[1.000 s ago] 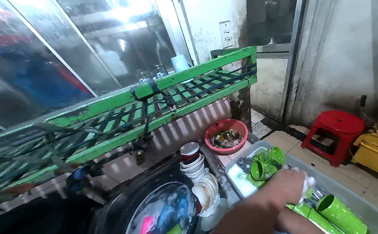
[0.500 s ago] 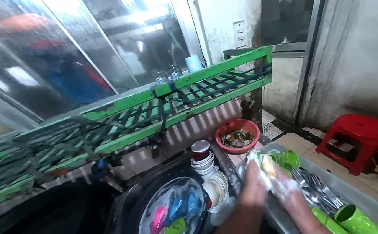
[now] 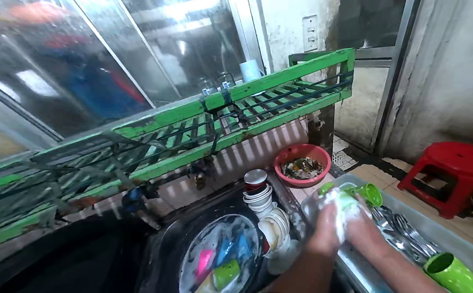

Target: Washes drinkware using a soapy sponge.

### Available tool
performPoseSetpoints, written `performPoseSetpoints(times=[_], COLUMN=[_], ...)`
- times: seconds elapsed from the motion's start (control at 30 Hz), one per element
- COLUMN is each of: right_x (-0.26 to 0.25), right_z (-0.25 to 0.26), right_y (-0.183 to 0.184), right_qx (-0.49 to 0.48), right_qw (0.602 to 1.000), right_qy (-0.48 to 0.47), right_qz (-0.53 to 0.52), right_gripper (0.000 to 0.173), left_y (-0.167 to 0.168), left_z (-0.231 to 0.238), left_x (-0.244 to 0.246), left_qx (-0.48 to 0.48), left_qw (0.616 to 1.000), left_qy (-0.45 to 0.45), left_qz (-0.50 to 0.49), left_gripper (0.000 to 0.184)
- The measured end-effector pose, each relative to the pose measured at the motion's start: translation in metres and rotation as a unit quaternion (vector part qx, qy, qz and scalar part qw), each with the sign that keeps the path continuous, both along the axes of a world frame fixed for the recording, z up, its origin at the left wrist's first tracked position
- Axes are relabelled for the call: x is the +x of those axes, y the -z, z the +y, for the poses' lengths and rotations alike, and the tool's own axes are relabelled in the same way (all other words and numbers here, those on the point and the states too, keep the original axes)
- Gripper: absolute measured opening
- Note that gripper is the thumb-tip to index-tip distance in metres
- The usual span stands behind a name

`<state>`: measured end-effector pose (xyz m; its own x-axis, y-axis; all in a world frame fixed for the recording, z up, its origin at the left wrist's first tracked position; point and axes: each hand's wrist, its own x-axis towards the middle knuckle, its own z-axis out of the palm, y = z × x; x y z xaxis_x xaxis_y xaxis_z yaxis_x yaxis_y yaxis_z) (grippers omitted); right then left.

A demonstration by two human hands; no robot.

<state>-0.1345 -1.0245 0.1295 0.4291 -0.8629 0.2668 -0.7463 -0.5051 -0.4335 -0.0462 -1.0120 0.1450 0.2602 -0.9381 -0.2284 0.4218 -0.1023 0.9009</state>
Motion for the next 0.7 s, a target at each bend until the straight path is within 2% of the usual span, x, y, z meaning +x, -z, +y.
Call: performPoseSetpoints(times=[0.03,0.07,0.1,0.13,0.17,0.2,0.23,0.27,0.3,0.33,0.37,0.4,0.43,0.5,0.53,0.6,0.67,0.7], right_x=[-0.008,-0.013,-0.015,-0.013,-0.009,-0.003,0.002,0.005,0.006,0.004,-0.003,-0.01,-0.015,-0.022,-0.029,-0.044,-0.056,-0.057], right_z=[-0.006,-0.01,-0.01,-0.005,0.001,0.007,0.009,0.01,0.011,0.011,0.008,0.004,0.002,0.008,0.012,0.018,0.023,0.024], right_y=[0.015,0.023,0.024,0.015,-0.004,-0.021,-0.032,-0.04,-0.039,-0.031,-0.012,0.003,0.01,0.008,0.004,-0.009,-0.014,-0.017], right_qx=[-0.073,-0.102,-0.078,0.011,0.137,0.232,0.277,0.286,0.253,0.178,0.061,-0.034,-0.083,-0.087,-0.053,0.048,0.033,0.009], right_qw=[0.997,0.994,0.997,0.995,0.966,0.91,0.871,0.879,0.922,0.97,0.996,0.998,0.994,0.993,0.996,0.995,0.986,0.981], right_qy=[-0.03,-0.037,-0.024,0.011,0.064,0.118,0.158,0.167,0.15,0.11,0.063,0.024,-0.004,-0.045,-0.069,-0.069,-0.01,0.01], right_qz=[0.026,0.023,-0.012,-0.095,-0.208,-0.324,-0.373,-0.343,-0.251,-0.126,-0.026,0.043,0.073,0.061,0.031,-0.046,-0.161,-0.194], right_gripper=[0.039,0.039,0.041,0.042,0.04,0.032,0.027,0.031,0.036,0.04,0.04,0.04,0.038,0.027,0.023,0.033,0.035,0.039], left_y=[-0.002,-0.004,-0.006,-0.007,-0.007,-0.005,-0.002,0.001,0.003,0.003,0.002,0.002,0.003,0.009,0.009,0.008,0.008,0.006], left_z=[-0.001,-0.002,-0.003,-0.002,0.002,0.004,0.002,0.001,0.001,0.003,0.005,0.005,0.004,0.002,0.001,-0.004,-0.013,-0.014], left_x=[-0.008,-0.015,-0.019,-0.019,-0.016,-0.012,-0.009,-0.006,-0.004,-0.003,-0.005,-0.008,-0.011,-0.007,-0.002,0.018,0.033,0.033], left_qx=[-0.001,0.003,0.007,0.011,0.017,0.03,0.031,0.018,0.002,-0.009,-0.008,0.003,0.013,0.031,0.039,0.04,0.026,0.011], left_qw=[1.0,0.999,0.999,0.999,0.999,0.999,0.999,0.999,0.999,0.999,0.999,0.999,0.999,0.999,0.999,0.997,0.989,0.975], left_qy=[-0.015,-0.036,-0.045,-0.037,-0.017,-0.003,0.004,0.01,0.021,0.033,0.043,0.037,0.025,0.007,0.001,-0.007,0.002,0.023], left_qz=[-0.006,0.006,0.023,0.03,0.027,0.022,0.034,0.043,0.036,0.021,0.007,0.013,0.023,0.02,0.0,-0.062,-0.145,-0.222], left_gripper=[0.043,0.048,0.05,0.048,0.044,0.042,0.042,0.042,0.041,0.041,0.04,0.039,0.04,0.041,0.04,0.043,0.056,0.064])
